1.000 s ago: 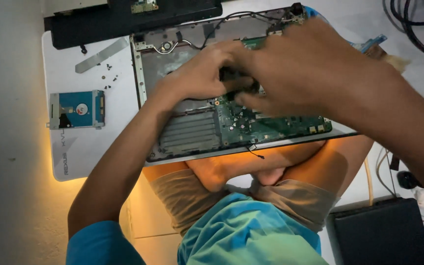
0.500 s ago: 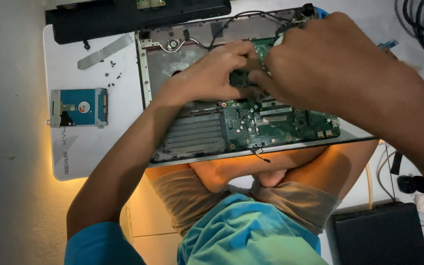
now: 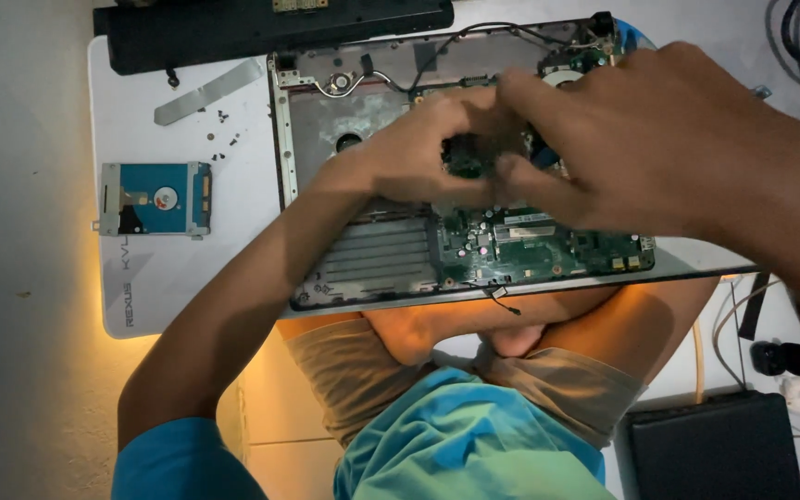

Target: Installing a motherboard and cooling fan into a laptop chassis, including cleaning components and fastening screws.

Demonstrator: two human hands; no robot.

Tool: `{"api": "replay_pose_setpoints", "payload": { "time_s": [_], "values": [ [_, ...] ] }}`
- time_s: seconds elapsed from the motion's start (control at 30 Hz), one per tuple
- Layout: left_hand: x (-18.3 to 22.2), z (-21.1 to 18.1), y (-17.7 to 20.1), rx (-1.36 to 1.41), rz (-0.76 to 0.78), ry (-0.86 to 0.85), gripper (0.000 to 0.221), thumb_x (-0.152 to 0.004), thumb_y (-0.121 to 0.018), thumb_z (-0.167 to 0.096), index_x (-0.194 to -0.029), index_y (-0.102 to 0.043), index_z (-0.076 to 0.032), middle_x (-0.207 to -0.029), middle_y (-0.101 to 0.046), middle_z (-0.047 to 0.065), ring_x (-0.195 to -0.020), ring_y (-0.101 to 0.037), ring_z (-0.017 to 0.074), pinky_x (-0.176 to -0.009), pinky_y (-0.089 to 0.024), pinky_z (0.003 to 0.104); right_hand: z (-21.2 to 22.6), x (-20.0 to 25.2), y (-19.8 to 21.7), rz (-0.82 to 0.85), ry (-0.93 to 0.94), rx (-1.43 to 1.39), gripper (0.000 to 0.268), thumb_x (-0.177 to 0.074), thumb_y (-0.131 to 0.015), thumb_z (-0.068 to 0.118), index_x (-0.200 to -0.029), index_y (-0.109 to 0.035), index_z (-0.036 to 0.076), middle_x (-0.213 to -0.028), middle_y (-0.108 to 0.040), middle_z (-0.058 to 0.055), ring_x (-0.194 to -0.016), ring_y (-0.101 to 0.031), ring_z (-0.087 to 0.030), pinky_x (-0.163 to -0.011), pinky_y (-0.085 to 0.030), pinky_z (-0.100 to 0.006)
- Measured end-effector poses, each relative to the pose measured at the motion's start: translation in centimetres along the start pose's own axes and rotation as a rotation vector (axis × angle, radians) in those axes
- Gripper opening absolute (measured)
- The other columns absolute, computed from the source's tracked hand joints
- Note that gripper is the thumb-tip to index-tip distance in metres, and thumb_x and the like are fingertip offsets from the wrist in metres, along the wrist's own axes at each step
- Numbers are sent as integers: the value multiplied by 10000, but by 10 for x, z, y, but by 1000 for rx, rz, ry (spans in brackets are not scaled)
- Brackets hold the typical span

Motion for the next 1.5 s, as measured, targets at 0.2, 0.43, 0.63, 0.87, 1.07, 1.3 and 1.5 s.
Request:
{"api": "replay_pose_setpoints", "payload": {
  "time_s": [0.2, 0.43, 0.63, 0.87, 1.07, 1.3, 1.5],
  "values": [
    [-9, -3, -10, -108, -6, 89, 444, -991, -958, -309, -1267, -777, -12, -1289, -833, 127, -1105, -807, 309, -970, -619, 440, 4, 7, 4, -256, 87, 122, 334, -1377, -507, 532, -1328, -668, 243, -649, -806, 17, -334, -649, -168, -446, -488, -285],
    [-7, 11, -14, -120, 74, 202, 407, -1042, -830, -412, -1118, -842, -12, -1053, -862, 93, -808, -722, 231, -744, -581, 397, 8, 7, 17, -288, 187, 18, 587, -1129, -635, 721, -1474, -692, 250, -1033, -907, 6, -353, -767, -170, -390, -534, -307],
    [-5, 2, -6, -64, 4, 102, 371, -979, -854, -321, -1151, -815, 5, -927, -841, 73, -705, -654, 189, -656, -536, 352, -6, 5, -1, -126, 3, 272, 482, -1302, -502, 707, -1215, -762, 310, -717, -840, 56, -405, -738, -129, -480, -508, -235],
    [0, -4, -6, 60, 54, -47, 436, -1115, -578, -325, -1177, -772, 61, -1161, -763, 175, -957, -655, 316, -870, -502, 452, -2, 2, -4, -28, 37, -3, 348, -1194, -556, 542, -1388, -629, 262, -874, -902, 11, -406, -780, -198, -461, -566, -334],
    [3, 5, -2, 33, -16, -69, 363, -1103, -649, -249, -1136, -752, 98, -1135, -754, 186, -891, -645, 318, -817, -501, 449, -3, 6, 2, -188, 17, 254, 514, -1380, -440, 663, -1245, -754, 280, -689, -824, 36, -391, -716, -162, -476, -529, -263],
    [3, 6, -2, 129, 9, -16, 342, -1069, -593, -142, -1238, -785, 85, -1192, -791, 175, -993, -745, 287, -874, -601, 405, -1, 5, -4, -45, 21, 152, 321, -1255, -562, 568, -1333, -722, 301, -722, -876, 40, -364, -741, -135, -443, -541, -258],
    [5, 3, 15, -137, -204, -33, 163, -1063, -588, -38, -1116, -722, 38, -1031, -718, 142, -798, -596, 262, -737, -483, 403, 3, 3, -2, -194, 83, 161, 619, -1014, -691, 625, -1504, -615, 255, -1102, -897, 33, -544, -879, -143, -413, -564, -248]
  ]
}}
Point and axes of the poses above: each hand's wrist, its own x-axis away from the middle knuckle, its own y-axis out of the back of the hand, z = x × y, the point moved 8 cm from there along -x, towards the middle knuckle
